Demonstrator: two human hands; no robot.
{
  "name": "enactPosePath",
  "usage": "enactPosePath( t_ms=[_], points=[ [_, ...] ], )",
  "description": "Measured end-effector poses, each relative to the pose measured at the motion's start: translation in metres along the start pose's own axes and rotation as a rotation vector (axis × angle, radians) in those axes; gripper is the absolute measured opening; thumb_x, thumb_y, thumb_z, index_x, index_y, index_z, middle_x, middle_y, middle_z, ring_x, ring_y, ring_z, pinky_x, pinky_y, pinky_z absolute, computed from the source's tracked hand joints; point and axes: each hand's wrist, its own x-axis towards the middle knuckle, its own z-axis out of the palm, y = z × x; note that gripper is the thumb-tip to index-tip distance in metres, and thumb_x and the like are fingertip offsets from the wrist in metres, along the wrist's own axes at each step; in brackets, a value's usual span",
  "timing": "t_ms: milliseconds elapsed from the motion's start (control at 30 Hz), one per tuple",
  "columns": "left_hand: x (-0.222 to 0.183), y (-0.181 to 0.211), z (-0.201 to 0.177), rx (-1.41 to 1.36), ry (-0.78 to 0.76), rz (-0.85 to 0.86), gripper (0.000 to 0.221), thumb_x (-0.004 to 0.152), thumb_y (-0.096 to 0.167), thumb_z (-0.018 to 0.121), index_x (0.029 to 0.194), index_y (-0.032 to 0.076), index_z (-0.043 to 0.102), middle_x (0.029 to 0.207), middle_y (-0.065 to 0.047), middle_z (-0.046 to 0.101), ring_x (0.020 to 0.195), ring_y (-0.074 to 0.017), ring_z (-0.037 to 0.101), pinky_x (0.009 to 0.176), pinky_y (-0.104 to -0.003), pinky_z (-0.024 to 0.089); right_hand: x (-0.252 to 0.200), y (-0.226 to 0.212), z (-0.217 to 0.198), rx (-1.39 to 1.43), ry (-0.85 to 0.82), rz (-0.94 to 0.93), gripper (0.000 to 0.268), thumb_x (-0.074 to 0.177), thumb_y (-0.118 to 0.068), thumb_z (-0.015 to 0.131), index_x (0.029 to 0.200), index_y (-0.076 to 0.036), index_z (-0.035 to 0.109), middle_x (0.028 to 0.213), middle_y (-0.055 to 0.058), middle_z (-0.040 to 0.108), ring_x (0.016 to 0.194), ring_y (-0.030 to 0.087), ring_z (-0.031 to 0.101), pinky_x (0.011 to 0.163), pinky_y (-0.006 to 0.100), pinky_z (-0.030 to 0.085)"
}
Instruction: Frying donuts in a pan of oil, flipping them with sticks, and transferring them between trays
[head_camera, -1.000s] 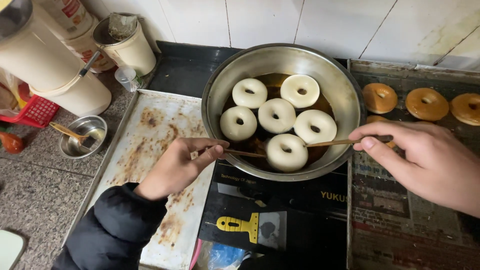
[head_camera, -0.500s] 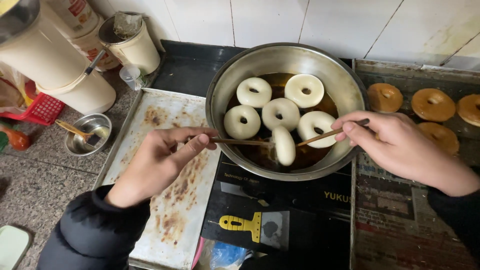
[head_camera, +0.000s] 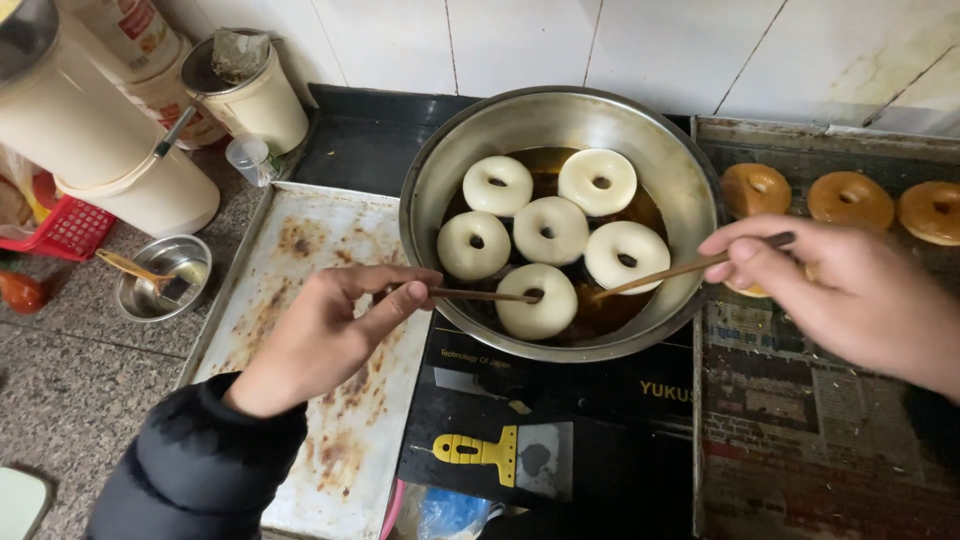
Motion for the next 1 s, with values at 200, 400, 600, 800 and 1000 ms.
enactPosePath(
  t_ms=[200, 400, 600, 800, 1000],
  points=[
    [0.001, 0.018, -0.005, 0.013, 0.013, 0.017, 0.038, 0.103, 0.037, 0.072, 0.123, 0.013, 0.092, 0.127, -0.003, 0.095, 0.114, -0.0134, 0.089, 0.103, -0.028, 0.067, -0.006, 0.018, -0.029, -0.145, 0.225, -0.171, 0.035, 0.122, -0.018, 0.053, 0.136, -0.007, 0.082, 0.109, 0.007, 0.09, 0.101, 0.018, 0.081, 0.099, 0.033, 0.058],
    [0.021, 0.03, 0.008, 0.154, 0.032, 0.295, 0.035, 0.108, 0.033, 0.07, 0.126, 0.008, 0.086, 0.134, -0.012, 0.087, 0.117, -0.0246, 0.088, 0.103, -0.04, 0.068, -0.002, 0.016, -0.033, -0.249, 0.23, -0.015, 0.038, 0.122, -0.026, 0.052, 0.144, -0.013, 0.079, 0.123, 0.007, 0.09, 0.107, 0.026, 0.085, 0.09, 0.04, 0.061],
    [0.048, 0.041, 0.045, 0.114, -0.209, -0.053, 0.044, 0.111, 0.037, 0.064, 0.142, 0.012, 0.083, 0.075, -0.009, 0.085, 0.034, -0.009, 0.037, 0.032, -0.031, 0.037, 0.008, 0.033, -0.029, -0.53, 0.106, -0.032, 0.037, 0.119, -0.035, 0.052, 0.143, -0.025, 0.079, 0.058, 0.003, 0.079, 0.036, 0.018, 0.047, 0.039, 0.034, 0.031],
    [0.065, 0.005, 0.08, 0.097, -0.131, 0.072, 0.038, 0.105, 0.039, 0.071, 0.132, 0.019, 0.088, 0.128, -0.001, 0.091, 0.103, -0.0126, 0.087, 0.085, -0.028, 0.063, 0.001, 0.018, -0.023, -0.431, 0.13, 0.03, 0.035, 0.115, -0.038, 0.057, 0.138, -0.026, 0.081, 0.113, -0.01, 0.094, 0.052, 0.022, 0.077, 0.068, 0.039, 0.057],
    [0.069, -0.017, 0.092, -0.014, -0.08, 0.112, 0.037, 0.105, 0.036, 0.072, 0.129, 0.011, 0.088, 0.131, -0.004, 0.09, 0.116, -0.0101, 0.083, 0.099, -0.027, 0.061, 0.005, 0.029, -0.017, -0.359, 0.167, -0.126, 0.034, 0.114, -0.032, 0.06, 0.129, -0.012, 0.083, 0.125, 0.0, 0.09, 0.113, 0.018, 0.085, 0.102, 0.038, 0.059]
  ],
)
